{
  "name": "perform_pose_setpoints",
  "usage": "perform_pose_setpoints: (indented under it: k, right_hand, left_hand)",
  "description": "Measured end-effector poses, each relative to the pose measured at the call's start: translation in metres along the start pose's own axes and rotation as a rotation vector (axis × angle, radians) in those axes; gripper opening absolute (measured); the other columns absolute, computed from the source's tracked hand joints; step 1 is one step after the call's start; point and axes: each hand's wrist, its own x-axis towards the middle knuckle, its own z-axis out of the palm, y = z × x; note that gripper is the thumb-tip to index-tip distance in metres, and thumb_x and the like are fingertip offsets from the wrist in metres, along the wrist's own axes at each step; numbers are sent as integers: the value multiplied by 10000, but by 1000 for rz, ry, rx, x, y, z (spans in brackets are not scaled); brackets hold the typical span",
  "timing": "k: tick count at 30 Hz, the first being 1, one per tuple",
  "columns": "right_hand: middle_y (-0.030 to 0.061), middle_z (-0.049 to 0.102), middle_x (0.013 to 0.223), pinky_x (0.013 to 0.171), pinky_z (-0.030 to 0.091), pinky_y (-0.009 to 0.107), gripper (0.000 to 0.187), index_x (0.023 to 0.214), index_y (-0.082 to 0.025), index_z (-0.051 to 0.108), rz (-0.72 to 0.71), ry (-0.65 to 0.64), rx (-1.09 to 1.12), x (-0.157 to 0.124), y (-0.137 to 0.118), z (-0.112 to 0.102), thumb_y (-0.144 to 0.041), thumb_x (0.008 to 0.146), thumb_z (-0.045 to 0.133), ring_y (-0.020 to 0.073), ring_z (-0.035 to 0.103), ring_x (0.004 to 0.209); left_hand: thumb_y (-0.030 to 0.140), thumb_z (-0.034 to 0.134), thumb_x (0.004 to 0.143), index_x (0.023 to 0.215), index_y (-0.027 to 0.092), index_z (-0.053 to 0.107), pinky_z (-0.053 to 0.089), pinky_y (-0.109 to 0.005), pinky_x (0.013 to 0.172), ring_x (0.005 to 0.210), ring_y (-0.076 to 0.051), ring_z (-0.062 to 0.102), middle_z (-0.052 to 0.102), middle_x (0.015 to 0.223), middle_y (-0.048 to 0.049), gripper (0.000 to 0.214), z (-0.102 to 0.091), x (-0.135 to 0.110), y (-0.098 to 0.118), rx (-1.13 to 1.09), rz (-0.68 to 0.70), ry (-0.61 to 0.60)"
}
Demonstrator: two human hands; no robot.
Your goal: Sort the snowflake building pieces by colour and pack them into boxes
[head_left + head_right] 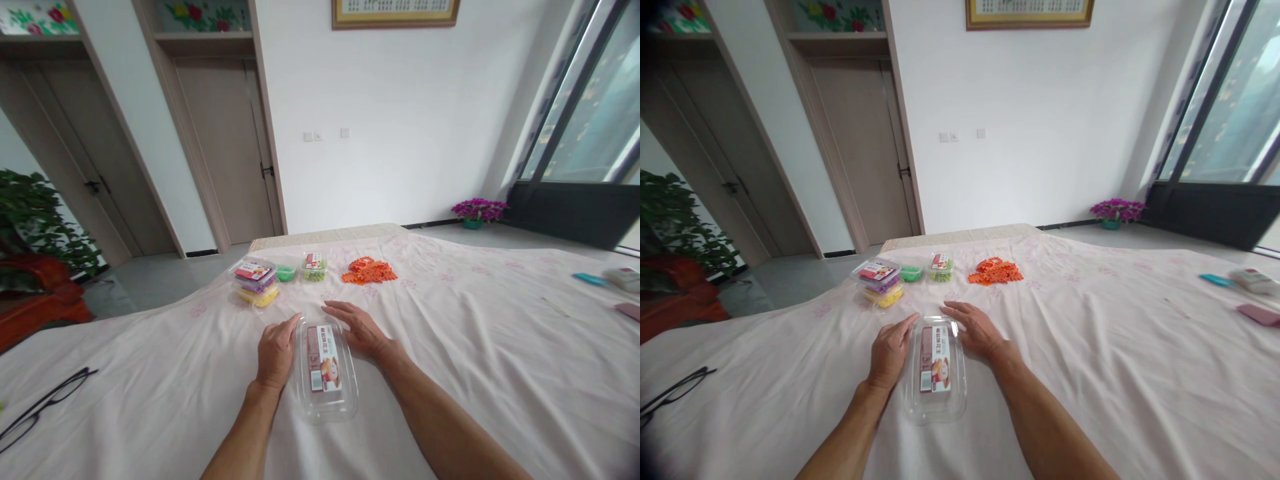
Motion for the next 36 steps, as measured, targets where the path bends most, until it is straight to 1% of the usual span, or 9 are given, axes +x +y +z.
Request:
perform_pose_setpoints:
  k: [6,12,15,18,22,26,29,32,36]
  right_hand:
    - [88,403,1519,1067,396,506,592,1448,-327,441,-91,55,-98,2,-13,-5,-345,880,607,285,452,1324]
    - [82,549,1396,1045,416,451,415,1324,-294,584,-186,-33,-39,1,-27,-5,-313,914,529,253,521,1241]
    - [102,614,1287,981,463,393,337,1212,-241,651,-62,70,-25,-3,-15,-3,-330,925,497,231,586,1133]
    - [105,658,1141,909,485,370,305,1064,-206,689,184,229,-99,-5,4,-3,-337,941,442,221,624,1010]
    - [76,691,988,854,481,373,370,1198,-208,627,425,386,-245,-4,23,-10,-242,857,486,234,627,936]
    - [49,712,951,768,457,328,335,1115,-244,678,554,277,-297,3,24,-22,-228,841,485,226,632,894]
    - [39,715,923,714,421,290,391,1212,-230,628,621,170,-303,10,15,-33,-220,861,458,196,634,828]
    - [55,708,1037,731,389,272,425,1250,-217,588,616,121,-386,17,1,-44,-167,857,435,189,630,914]
    - [72,696,1093,710,355,274,314,1119,-219,632,581,22,-506,32,-15,-48,-188,860,457,212,616,973]
  left_hand:
    - [193,630,781,957,305,755,385,-377,1013,921,-263,649,755,917,-73,243,3,-1,-1,-29,-64,20]
    - [231,633,802,993,299,746,379,-391,1012,895,-259,652,748,933,-78,232,2,0,-4,35,-8,-17]
    - [277,689,770,1127,287,696,310,-430,1091,1048,-284,621,721,1089,-85,358,-1,1,1,116,111,-40]
    - [323,644,819,1251,267,614,203,-453,1161,1241,-284,521,649,1256,-91,437,-4,1,5,213,199,13]
    - [304,442,936,1325,230,531,213,-451,1157,1294,-249,474,579,1353,-104,406,-7,3,-6,293,165,191]
    - [302,423,929,1264,212,565,357,-433,1063,1193,-259,547,623,1259,-118,375,-8,8,-28,291,48,382]
    - [284,429,913,1253,197,561,409,-437,1016,1139,-257,574,632,1218,-117,375,-8,12,-36,284,55,432]
    - [280,430,908,1265,183,543,412,-448,1028,1161,-256,554,612,1228,-123,387,-7,13,-38,272,70,478]
    - [287,426,907,1264,178,542,400,-463,1054,1191,-259,525,587,1234,-129,390,-7,13,-40,267,34,515]
